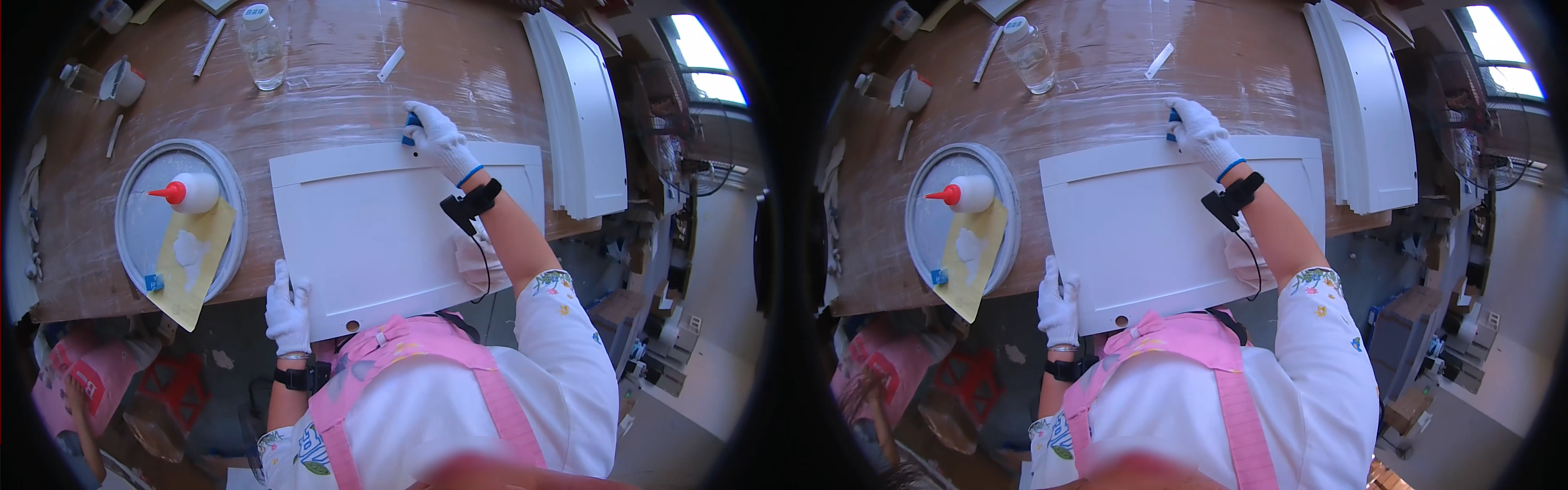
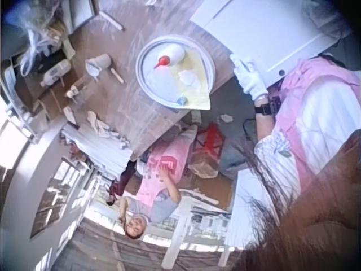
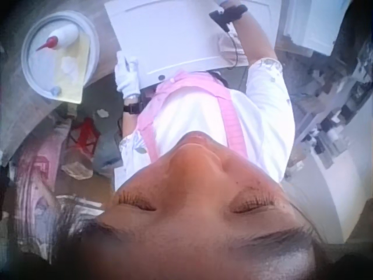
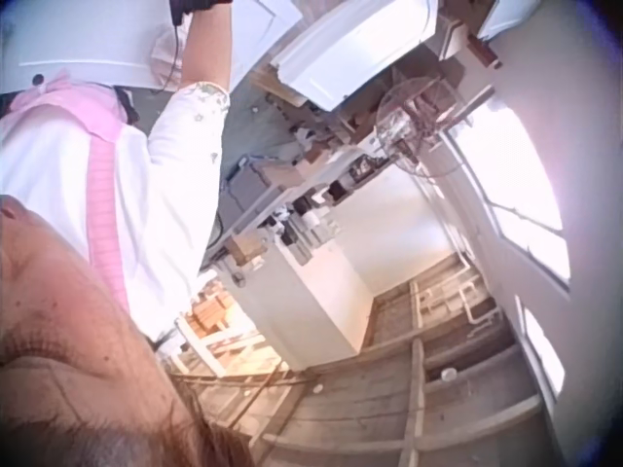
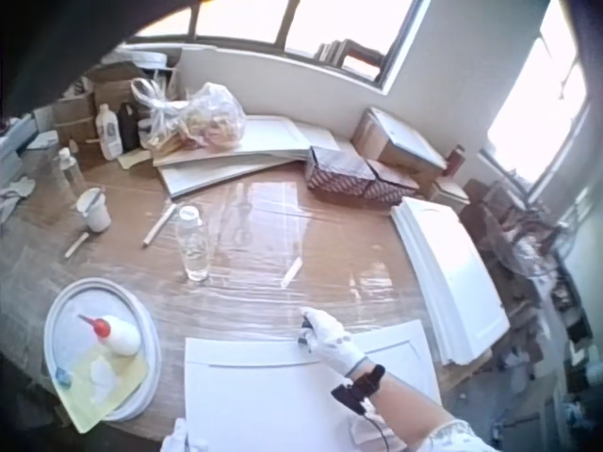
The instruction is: Cleaning and inspecting a white cabinet door panel using a cloth, scraper block, and cleaning solution.
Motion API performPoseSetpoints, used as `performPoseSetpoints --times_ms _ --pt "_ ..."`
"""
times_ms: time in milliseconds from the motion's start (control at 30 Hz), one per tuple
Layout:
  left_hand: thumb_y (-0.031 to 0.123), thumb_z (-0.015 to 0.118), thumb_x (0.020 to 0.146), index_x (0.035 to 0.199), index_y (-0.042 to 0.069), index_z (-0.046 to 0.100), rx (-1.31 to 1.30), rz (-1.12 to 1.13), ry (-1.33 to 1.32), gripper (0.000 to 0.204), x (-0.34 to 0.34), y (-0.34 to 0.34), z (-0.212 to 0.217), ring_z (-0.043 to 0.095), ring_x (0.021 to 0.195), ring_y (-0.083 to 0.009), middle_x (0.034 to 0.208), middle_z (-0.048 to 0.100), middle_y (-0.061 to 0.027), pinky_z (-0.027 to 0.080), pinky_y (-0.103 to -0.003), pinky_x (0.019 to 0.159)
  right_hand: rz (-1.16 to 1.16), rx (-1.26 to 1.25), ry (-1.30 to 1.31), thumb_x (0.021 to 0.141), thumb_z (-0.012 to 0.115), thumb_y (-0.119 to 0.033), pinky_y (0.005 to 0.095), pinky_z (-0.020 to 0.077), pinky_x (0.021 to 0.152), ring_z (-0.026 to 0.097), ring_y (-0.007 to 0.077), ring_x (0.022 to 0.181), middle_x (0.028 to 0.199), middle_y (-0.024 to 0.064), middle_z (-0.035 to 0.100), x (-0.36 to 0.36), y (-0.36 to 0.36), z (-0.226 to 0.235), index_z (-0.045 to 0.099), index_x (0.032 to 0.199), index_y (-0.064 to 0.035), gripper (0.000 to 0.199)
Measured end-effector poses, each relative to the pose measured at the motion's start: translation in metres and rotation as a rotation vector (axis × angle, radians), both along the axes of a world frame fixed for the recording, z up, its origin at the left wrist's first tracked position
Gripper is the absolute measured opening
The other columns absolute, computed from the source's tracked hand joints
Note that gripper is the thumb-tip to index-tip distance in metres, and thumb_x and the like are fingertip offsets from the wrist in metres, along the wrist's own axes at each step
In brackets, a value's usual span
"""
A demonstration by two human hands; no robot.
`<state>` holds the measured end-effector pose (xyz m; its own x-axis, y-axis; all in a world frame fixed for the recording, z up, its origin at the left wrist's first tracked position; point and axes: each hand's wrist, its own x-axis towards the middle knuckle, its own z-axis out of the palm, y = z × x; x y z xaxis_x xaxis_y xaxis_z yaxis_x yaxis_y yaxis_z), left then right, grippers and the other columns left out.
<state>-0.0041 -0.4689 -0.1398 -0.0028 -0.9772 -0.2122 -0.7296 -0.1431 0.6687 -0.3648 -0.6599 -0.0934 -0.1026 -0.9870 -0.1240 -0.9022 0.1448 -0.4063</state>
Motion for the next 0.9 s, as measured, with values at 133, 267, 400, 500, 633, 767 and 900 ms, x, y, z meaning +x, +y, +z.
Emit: performPoseSetpoints --times_ms 133,267,400,500,633,767,900 --pt "0.046 0.058 0.097 0.149 0.011 0.044 0.022 0.005 -0.013 0.064 0.002 0.001 -0.001 0.062 0.087 -0.0375 0.101 0.061 -0.0189 0.05 -0.046 0.078 0.065 -0.001 -0.068 0.092 0.062 -0.002 0.0395 0.0501 0.098 0.061 0.0377 0.112 0.123 0.0188 0.062 -0.002 0.003 0.012 0.056 0.131 -0.0054 0.039" --pt "0.047 0.058 0.096 0.149 0.014 0.043 0.029 0.002 -0.021 0.064 0.003 0.002 -0.003 0.062 0.087 -0.0384 0.102 0.061 -0.0191 0.05 -0.048 0.077 -0.012 -0.072 -0.049 0.089 0.063 -0.004 0.0444 0.0501 0.095 0.061 0.0404 0.11 0.117 0.0213 0.063 -0.026 0.007 -0.005 0.057 0.129 -0.0068 0.04" --pt "0.049 0.056 0.096 0.149 0.015 0.043 0.057 0.001 0.002 0.064 0.002 0.0 0.0 0.063 0.086 -0.0389 0.103 0.061 -0.0186 0.05 -0.049 0.076 0.049 -0.086 -0.07 0.09 0.063 -0.003 0.0404 0.0507 0.095 0.063 0.0382 0.106 0.119 0.0199 0.063 0.035 -0.005 -0.001 0.057 0.129 -0.0061 0.04" --pt "0.05 0.055 0.097 0.15 0.016 0.042 0.059 -0.005 -0.008 0.065 0.003 0.001 -0.003 0.063 0.087 -0.0391 0.104 0.061 -0.0185 0.05 -0.049 0.077 0.109 -0.067 -0.089 0.09 0.063 -0.002 0.0406 0.0509 0.094 0.063 0.0377 0.106 0.118 0.0196 0.063 0.044 -0.01 0.003 0.057 0.129 -0.006 0.04" --pt "0.05 0.056 0.097 0.15 0.017 0.042 0.071 0.001 -0.004 0.064 0.005 0.0 -0.001 0.063 0.087 -0.0392 0.103 0.061 -0.0188 0.05 -0.049 0.077 0.045 -0.036 -0.047 0.091 0.062 -0.002 0.0429 0.0505 0.094 0.061 0.0394 0.107 0.116 0.0203 0.063 0.013 -0.004 -0.003 0.057 0.129 -0.0071 0.039" --pt "0.049 0.056 0.097 0.149 0.017 0.043 0.094 -0.015 -0.012 0.063 0.006 -0.001 0.002 0.064 0.085 -0.0393 0.102 0.062 -0.0184 0.05 -0.05 0.075 0.04 -0.035 -0.036 0.09 0.063 -0.005 0.0457 0.0488 0.096 0.059 0.0419 0.111 0.117 0.0217 0.063 0.044 -0.01 -0.002 0.057 0.129 -0.008 0.04" --pt "0.051 0.055 0.097 0.149 0.017 0.043 0.093 -0.018 0.004 0.063 0.006 -0.002 0.002 0.064 0.083 -0.0397 0.1 0.062 -0.0185 0.05 -0.051 0.073 0.091 -0.043 -0.107 0.09 0.064 -0.007 0.0457 0.0491 0.096 0.06 0.0419 0.11 0.117 0.0224 0.063 0.073 -0.018 0.0 0.056 0.129 -0.0073 0.04"
